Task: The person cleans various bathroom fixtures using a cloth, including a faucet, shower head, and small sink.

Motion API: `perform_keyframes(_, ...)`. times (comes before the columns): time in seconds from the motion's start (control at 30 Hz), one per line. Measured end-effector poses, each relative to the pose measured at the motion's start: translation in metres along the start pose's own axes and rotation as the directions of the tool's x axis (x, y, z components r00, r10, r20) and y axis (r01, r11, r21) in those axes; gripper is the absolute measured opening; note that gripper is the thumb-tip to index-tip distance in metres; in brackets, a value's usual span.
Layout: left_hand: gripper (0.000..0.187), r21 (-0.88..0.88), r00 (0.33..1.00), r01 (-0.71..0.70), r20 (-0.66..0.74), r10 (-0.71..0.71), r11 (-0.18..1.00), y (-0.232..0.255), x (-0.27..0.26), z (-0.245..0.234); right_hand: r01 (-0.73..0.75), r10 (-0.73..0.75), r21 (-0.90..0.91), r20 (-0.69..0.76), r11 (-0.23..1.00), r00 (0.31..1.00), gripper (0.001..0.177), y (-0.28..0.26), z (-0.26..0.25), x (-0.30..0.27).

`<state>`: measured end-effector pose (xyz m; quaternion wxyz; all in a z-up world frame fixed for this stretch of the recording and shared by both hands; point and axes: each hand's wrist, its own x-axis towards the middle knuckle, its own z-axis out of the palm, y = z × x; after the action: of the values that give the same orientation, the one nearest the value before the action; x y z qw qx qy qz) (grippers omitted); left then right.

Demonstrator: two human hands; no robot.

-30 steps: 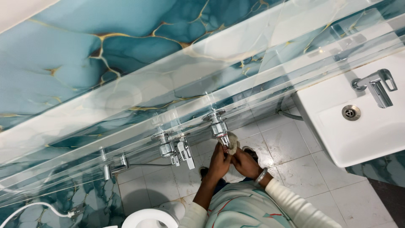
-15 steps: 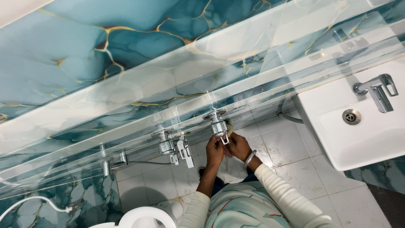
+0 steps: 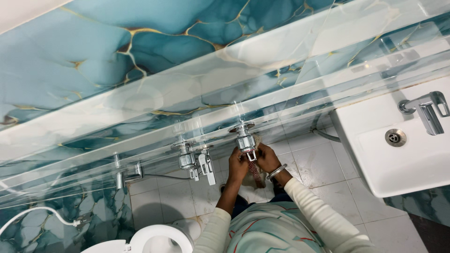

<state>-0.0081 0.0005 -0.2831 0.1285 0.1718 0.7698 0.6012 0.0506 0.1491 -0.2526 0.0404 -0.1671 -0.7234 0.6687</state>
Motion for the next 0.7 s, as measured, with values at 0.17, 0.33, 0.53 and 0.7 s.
perform_keyframes(0.17, 0.040, 0.033, 0.988, 0.155, 0.008, -0.155, 0.987, 0.011, -0.014, 0.003, 0.032, -0.032, -0.004, -0.020, 0.999, 0.999, 0.024, 0.023, 0.010, -0.018)
perform_keyframes(0.33, 0.032, 0.192, 0.949, 0.285, 0.083, -0.304, 0.939, 0.057, -0.038, -0.009, -0.198, 0.200, -0.065, 0.032, 0.978, 0.979, 0.018, 0.000, 0.002, -0.052)
perform_keyframes(0.53, 0.030, 0.166, 0.923, 0.351, 0.104, -0.370, 0.922, 0.053, -0.045, -0.002, -0.205, 0.243, -0.353, 0.066, 0.913, 0.968, 0.024, -0.022, -0.013, -0.045)
perform_keyframes(0.7, 0.028, 0.228, 0.969, 0.226, -0.148, -0.196, 0.947, 0.026, -0.020, 0.015, 0.156, -0.169, -0.182, -0.058, 0.971, 0.984, 0.021, 0.010, 0.005, -0.018)
